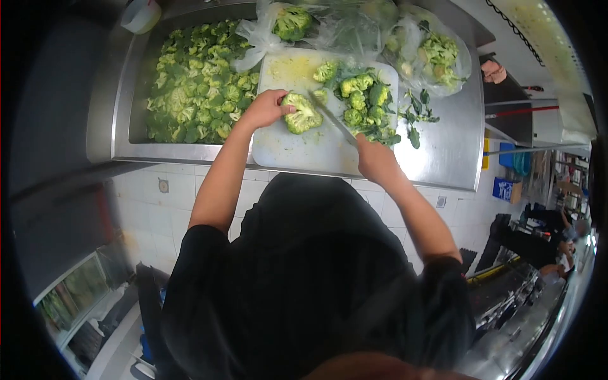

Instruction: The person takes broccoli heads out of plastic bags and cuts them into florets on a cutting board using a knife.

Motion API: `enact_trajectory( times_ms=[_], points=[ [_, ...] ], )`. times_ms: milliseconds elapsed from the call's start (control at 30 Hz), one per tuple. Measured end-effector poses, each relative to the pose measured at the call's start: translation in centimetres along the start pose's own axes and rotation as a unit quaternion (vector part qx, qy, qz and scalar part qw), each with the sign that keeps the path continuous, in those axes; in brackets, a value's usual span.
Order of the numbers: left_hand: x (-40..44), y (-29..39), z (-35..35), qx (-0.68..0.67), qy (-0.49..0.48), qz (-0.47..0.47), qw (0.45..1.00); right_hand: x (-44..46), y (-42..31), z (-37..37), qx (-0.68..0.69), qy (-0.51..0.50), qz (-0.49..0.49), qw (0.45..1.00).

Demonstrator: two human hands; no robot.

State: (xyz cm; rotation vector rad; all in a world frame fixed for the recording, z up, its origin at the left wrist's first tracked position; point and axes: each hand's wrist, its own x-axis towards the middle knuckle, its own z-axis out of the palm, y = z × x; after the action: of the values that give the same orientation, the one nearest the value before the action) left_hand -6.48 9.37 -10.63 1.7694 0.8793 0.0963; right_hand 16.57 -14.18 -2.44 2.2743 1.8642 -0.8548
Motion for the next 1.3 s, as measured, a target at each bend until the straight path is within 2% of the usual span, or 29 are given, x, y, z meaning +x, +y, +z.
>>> enact_trajectory(
  times_ms=[100,133,200,400,467,567,633,667,700,767,833,933,1067,1233,1300],
  points=[
    [-2.2,-0.2,1.1,-0.097,0.030,-0.041,0.994,-2.1,-0.5,-1.0,0.093,0.062,0.088,0.990],
    [-2.8,-0.3,1.7,-0.096,0.033,-0.043,0.994,-2.3,-0.6,-1.1,0.093,0.061,0.085,0.990],
    [-3.7,-0.5,3.3,-0.160,0.099,-0.081,0.979,-2.9,-0.9,-1.0,0.162,0.084,0.049,0.982],
    [-4.5,-0.6,5.3,-0.221,0.136,-0.054,0.964,-2.2,-3.4,0.5,0.087,-0.011,0.025,0.996],
    [-4.7,-0.8,5.4,-0.226,0.130,-0.041,0.965,-1.0,-1.8,3.4,0.085,-0.014,0.015,0.996],
    [-4.5,-1.1,5.0,-0.230,0.125,-0.040,0.964,-0.4,-0.8,2.9,0.076,-0.003,0.011,0.997],
    [-5.3,-1.4,5.4,-0.221,0.120,-0.095,0.963,-1.2,-1.0,1.9,0.078,-0.003,0.022,0.997],
    [-5.5,-1.5,5.7,-0.221,0.120,-0.098,0.963,-1.6,-1.1,0.9,0.112,0.028,0.023,0.993],
    [-5.7,-1.4,6.2,-0.260,0.114,-0.116,0.952,-2.0,-1.2,0.2,0.146,0.060,0.027,0.987],
    [-6.0,-1.1,7.5,-0.298,0.103,-0.135,0.939,-2.7,-1.8,-0.7,0.156,0.048,0.023,0.986],
    [-6.0,-0.2,8.5,-0.366,0.133,-0.131,0.912,-2.9,-2.3,-0.7,0.162,0.039,0.017,0.986],
    [-5.9,0.5,9.2,-0.386,0.163,-0.114,0.901,-2.6,-3.0,0.4,0.163,0.058,0.015,0.985],
    [-6.2,0.9,10.0,-0.386,0.178,-0.116,0.898,-0.2,-2.4,4.7,0.161,-0.002,0.027,0.987],
    [-6.3,0.2,9.7,-0.396,0.183,-0.115,0.892,-0.1,-2.5,4.1,0.128,-0.019,0.034,0.991],
    [-6.1,-0.5,8.0,-0.354,0.206,-0.120,0.904,-0.7,-2.1,2.5,0.175,0.065,0.036,0.982]
  ],
)
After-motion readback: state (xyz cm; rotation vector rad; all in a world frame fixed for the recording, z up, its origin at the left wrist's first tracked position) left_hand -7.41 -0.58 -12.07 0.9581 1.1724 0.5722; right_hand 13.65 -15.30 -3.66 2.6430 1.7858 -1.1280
